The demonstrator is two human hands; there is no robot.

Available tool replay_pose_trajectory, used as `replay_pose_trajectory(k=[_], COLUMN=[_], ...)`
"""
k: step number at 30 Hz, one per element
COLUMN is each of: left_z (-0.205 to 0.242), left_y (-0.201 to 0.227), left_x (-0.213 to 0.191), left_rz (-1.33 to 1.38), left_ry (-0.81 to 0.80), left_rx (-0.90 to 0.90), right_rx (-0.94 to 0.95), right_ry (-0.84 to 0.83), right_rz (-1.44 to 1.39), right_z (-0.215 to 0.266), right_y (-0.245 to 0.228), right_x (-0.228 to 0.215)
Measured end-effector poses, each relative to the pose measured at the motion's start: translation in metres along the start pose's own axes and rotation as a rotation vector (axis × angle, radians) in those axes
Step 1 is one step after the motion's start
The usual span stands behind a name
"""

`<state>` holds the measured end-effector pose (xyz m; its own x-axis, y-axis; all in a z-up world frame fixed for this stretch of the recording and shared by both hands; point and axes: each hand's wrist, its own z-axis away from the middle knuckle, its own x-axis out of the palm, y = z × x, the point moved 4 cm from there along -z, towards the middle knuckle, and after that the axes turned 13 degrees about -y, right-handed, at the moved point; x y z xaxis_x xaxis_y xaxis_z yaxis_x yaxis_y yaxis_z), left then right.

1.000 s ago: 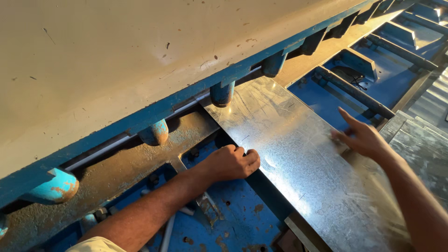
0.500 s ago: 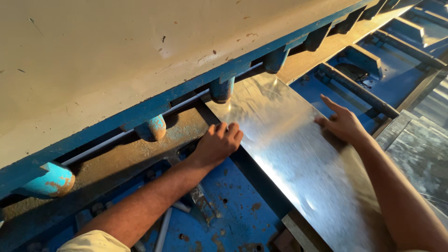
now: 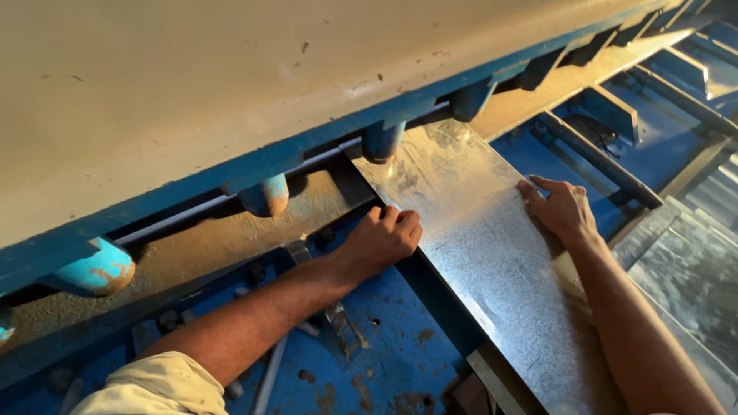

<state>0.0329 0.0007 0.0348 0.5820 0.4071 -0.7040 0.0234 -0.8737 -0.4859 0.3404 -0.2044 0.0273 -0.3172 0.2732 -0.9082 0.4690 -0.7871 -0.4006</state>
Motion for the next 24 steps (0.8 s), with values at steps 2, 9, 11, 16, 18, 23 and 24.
replay_pose_trajectory(k=[2, 9, 11, 16, 18, 23, 24], left_z=[-0.001, 0.001, 0.001, 0.001, 0.001, -0.001, -0.001], left_y=[-0.004, -0.022, -0.024, -0.022, -0.022, -0.024, -0.025], left_x=[0.000, 0.015, 0.016, 0.020, 0.023, 0.034, 0.037], left_rz=[-0.058, -0.082, -0.071, -0.077, -0.074, -0.068, -0.064], left_ry=[-0.002, -0.044, -0.051, -0.086, -0.090, -0.106, -0.120], left_rx=[-0.032, -0.212, -0.232, -0.247, -0.238, -0.251, -0.251], right_rx=[-0.127, -0.019, -0.027, -0.111, -0.097, -0.045, -0.104], right_ry=[0.149, 0.247, 0.112, -0.097, -0.101, -0.098, -0.077], right_rz=[0.069, 0.276, 0.188, 0.023, -0.027, -0.118, -0.131], right_z=[-0.011, -0.013, -0.009, -0.007, -0.012, -0.021, -0.019], right_y=[-0.011, -0.056, -0.055, -0.008, 0.003, 0.002, -0.001], right_x=[0.000, -0.004, 0.000, -0.001, 0.002, 0.006, 0.005])
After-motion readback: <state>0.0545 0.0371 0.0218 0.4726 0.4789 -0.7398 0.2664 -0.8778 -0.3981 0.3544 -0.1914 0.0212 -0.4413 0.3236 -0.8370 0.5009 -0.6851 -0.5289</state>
